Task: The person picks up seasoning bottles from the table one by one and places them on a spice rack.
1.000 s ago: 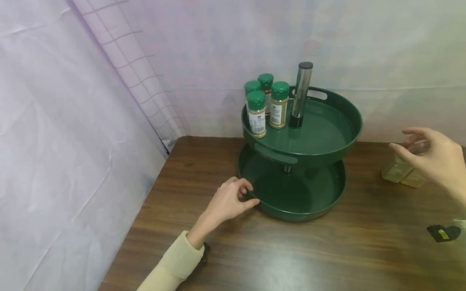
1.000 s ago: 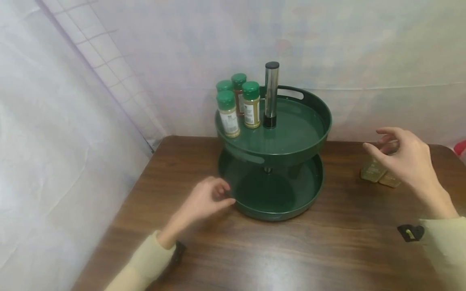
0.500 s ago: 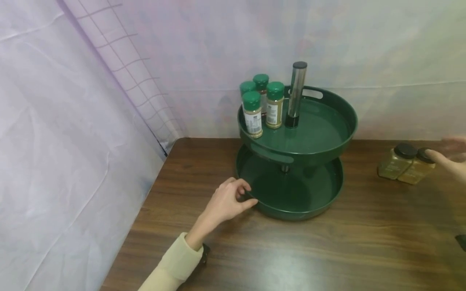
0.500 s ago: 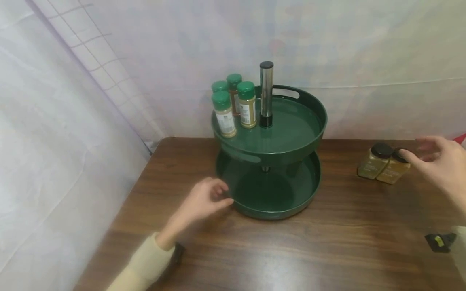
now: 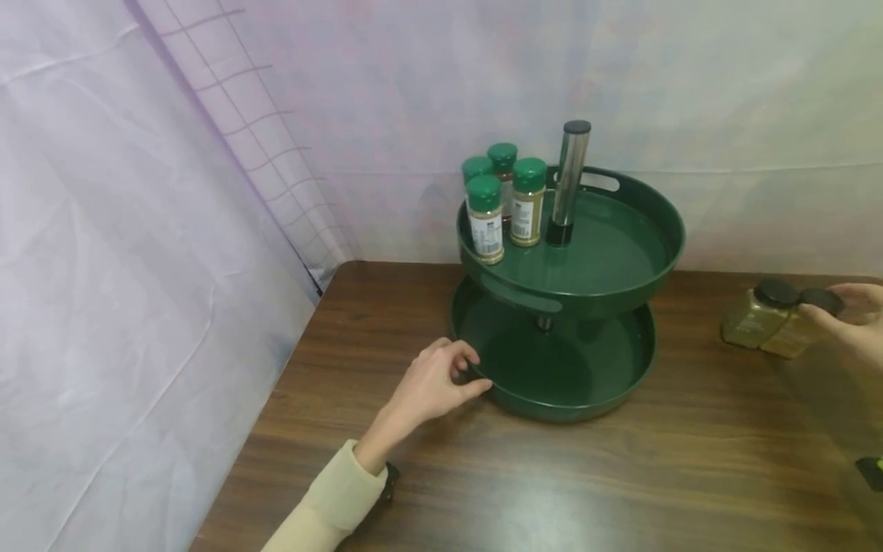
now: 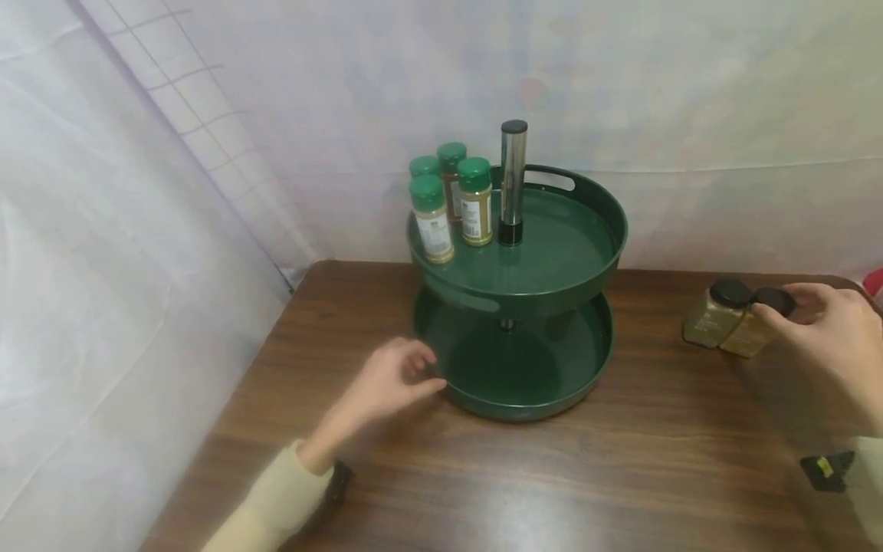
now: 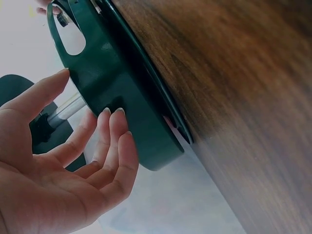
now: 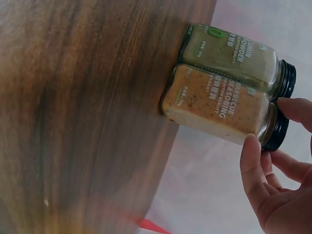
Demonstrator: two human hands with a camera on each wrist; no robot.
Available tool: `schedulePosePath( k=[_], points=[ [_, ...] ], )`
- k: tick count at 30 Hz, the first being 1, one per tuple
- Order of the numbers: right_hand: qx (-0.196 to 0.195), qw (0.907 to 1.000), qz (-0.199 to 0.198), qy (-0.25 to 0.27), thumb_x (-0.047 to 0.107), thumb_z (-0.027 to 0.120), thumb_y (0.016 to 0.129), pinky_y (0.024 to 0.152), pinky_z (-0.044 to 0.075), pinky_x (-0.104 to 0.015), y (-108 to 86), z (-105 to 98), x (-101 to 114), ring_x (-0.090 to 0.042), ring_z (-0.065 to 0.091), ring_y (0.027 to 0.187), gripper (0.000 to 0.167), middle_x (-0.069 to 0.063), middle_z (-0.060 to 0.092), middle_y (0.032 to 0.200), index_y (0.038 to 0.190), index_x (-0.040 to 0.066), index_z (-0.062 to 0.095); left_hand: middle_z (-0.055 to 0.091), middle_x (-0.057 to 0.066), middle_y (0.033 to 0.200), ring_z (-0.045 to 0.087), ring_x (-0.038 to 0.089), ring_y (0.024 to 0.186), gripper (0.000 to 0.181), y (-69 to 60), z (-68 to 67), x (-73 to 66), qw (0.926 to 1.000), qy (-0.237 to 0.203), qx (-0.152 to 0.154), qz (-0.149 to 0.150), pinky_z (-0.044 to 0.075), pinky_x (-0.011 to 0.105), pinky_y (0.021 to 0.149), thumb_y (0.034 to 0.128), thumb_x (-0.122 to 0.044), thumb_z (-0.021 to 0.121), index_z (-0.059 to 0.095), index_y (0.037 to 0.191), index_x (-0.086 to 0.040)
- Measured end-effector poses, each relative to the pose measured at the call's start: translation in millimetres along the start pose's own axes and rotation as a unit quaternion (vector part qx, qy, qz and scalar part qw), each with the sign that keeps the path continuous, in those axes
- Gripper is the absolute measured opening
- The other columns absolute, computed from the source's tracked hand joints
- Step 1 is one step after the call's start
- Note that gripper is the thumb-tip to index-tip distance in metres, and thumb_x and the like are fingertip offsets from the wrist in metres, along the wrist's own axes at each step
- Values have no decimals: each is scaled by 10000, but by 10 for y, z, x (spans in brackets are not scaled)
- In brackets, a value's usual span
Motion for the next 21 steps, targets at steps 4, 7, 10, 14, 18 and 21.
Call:
schedulePosePath(
  k=[4, 7, 10, 14, 18, 21],
  points=[
    [116, 9978, -285, 580, 62, 760, 890, 424, 445, -129, 3, 43, 120, 116, 530, 518, 380, 118, 634, 1118, 1036, 399, 662, 606, 3, 914, 599, 192, 849, 307, -2, -10, -9, 10000, 7, -25, -6, 483, 300, 714, 846, -329, 813, 711, 1051, -124],
    [271, 9936, -486, 987, 1, 758, 874, 467, 426, -111, -9, 83, 160, 68, 546, 530, 386, 224, 624, 742, 889, 378, 675, 605, 5, 915, 594, 184, 842, 302, -3, -12, -17, 10000, 16, -25, -9, 482, 299, 714, 847, -331, 811, 711, 1047, -127],
    [194, 9944, -433, 947, 16, 775, 863, 464, 425, -131, -3, 84, 46, 61, 550, 546, 359, 220, 624, 650, 830, 359, 673, 605, 5, 916, 592, 185, 841, 299, -2, -5, -21, 10000, 17, -7, 0, 481, 299, 717, 848, -333, 810, 711, 1044, -130],
    [-303, 9987, -196, 354, 101, 818, 840, 492, 415, -75, 40, 17, -261, 155, 510, 563, 468, 358, 547, 734, 879, 491, 563, 604, 0, 914, 596, 186, 839, 294, -2, 4, -21, 10000, 40, 10, 17, 482, 298, 717, 851, -336, 807, 712, 1044, -135],
    [-735, 9973, -72, -1, 172, 816, 844, 678, 344, -51, -13, -46, -286, 170, 438, 704, 418, 386, 482, 828, 947, 502, 580, 607, 4, 912, 594, 167, 826, 299, -1, -2, -24, 9999, 72, -28, 87, 485, 293, 707, 849, -331, 811, 716, 1044, -126],
    [-812, 9961, 187, 281, 166, 764, 885, 626, 349, -97, -133, -44, -106, 87, 439, 735, 336, 278, 506, 846, 1012, 426, 594, 609, 8, 913, 588, 150, 815, 301, 2, -9, -23, 9998, 93, -66, 139, 488, 287, 698, 845, -325, 817, 719, 1042, -121]
  ],
)
Point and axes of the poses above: each hand's wrist, its own y-axis towards the middle knuckle, its own z-axis out of the palm, x = y × z, the point moved 7 cm from there along y, towards the middle knuckle
